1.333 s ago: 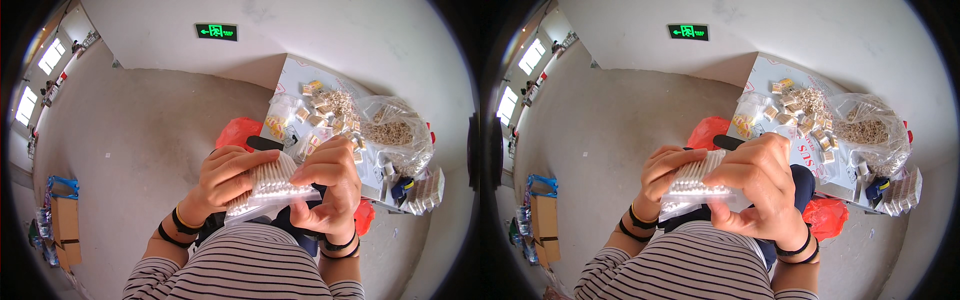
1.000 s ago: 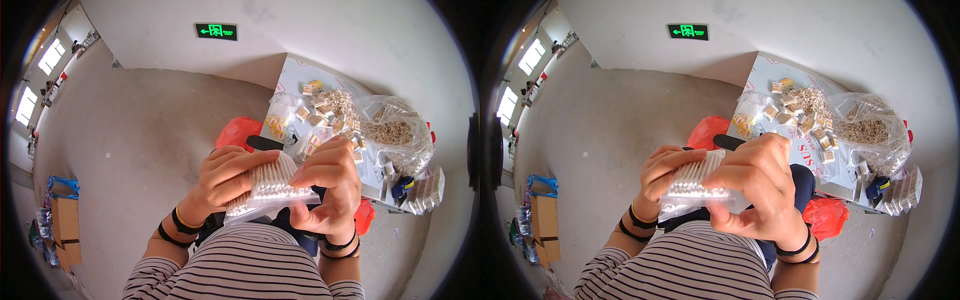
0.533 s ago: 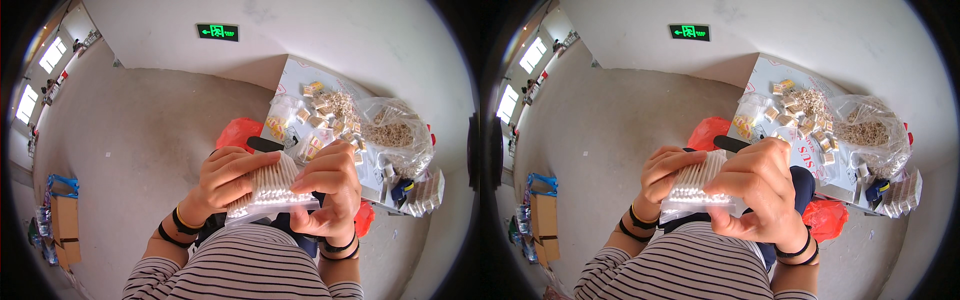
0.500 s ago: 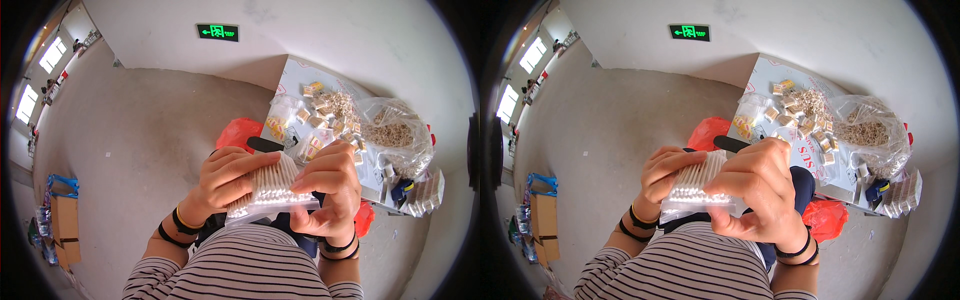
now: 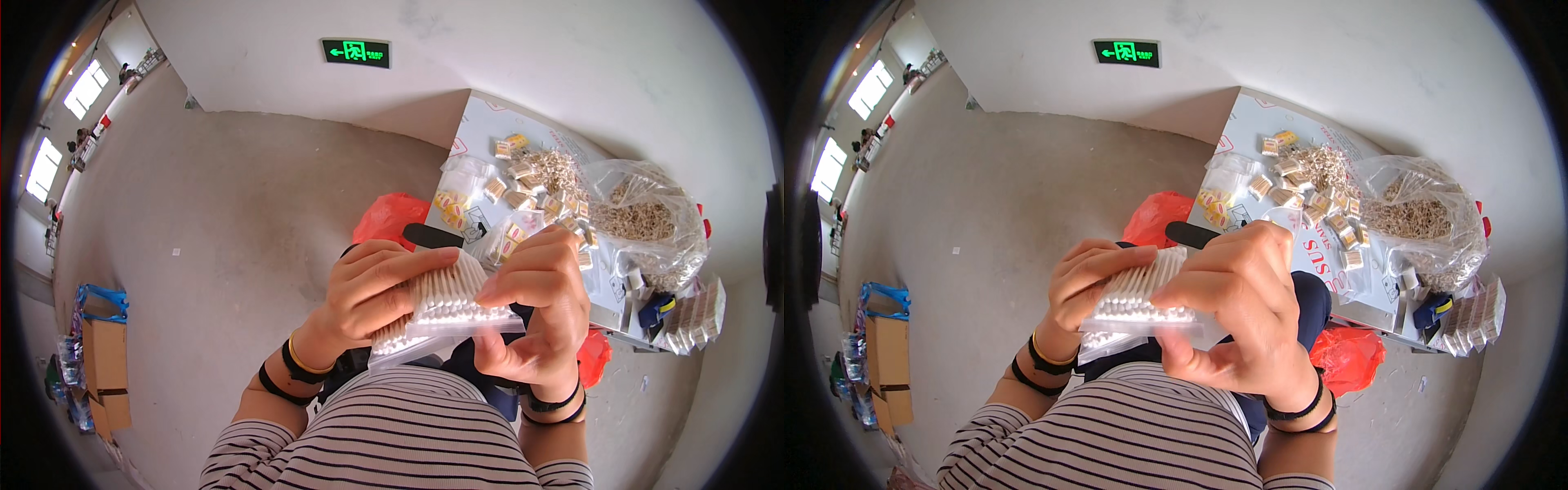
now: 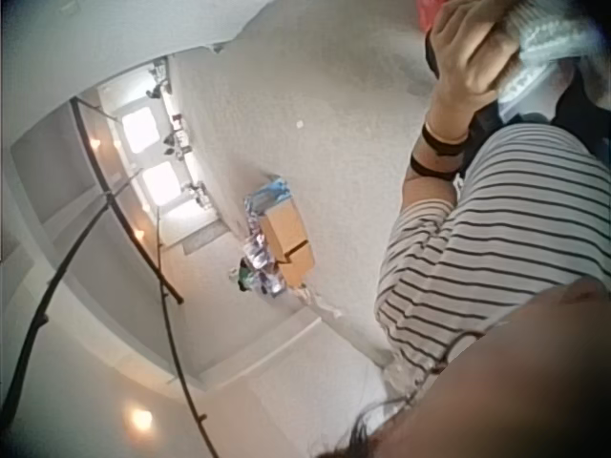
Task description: The person packs small packets of cotton swabs into larger plastic bags and seals them by hand.
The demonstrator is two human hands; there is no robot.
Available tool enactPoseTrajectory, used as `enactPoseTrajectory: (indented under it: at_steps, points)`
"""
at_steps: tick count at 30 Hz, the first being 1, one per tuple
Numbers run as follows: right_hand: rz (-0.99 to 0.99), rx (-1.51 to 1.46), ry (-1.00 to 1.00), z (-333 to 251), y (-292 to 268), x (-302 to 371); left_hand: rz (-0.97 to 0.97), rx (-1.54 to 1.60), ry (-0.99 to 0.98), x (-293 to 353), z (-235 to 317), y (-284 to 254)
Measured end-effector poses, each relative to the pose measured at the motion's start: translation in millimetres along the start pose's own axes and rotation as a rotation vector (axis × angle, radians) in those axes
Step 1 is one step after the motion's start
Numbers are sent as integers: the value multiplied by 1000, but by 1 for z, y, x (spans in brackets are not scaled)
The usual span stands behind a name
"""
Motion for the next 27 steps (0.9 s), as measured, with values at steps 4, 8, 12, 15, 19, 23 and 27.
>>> enactPoseTrajectory:
  at_steps: [4,8,12,15,19,23,27]
  points:
    - [4,21,-10,0,0,-1,-12,1,-24,1,-1,1]
    - [12,22,-10,1,-1,0,-15,-3,-27,2,0,2]
    - [7,14,-7,1,-1,1,-16,-4,-27,3,0,3]
    - [-1,4,-1,1,-2,1,-8,-11,-24,2,0,3]
    - [-5,-3,6,1,-2,2,-9,-27,-6,2,2,2]
    - [-8,-17,-5,0,0,3,4,-18,12,1,2,0]
    - [-10,-25,-8,1,1,3,-11,-6,-4,0,1,-1]
Point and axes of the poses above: each hand's wrist, its own x-axis away from the middle knuckle, its own y-axis out of the palm, z = x × y, the point moved 8 cm from there along -x, towards the middle knuckle, and after that the axes turned 14 degrees about z, right-handed, at the moved point
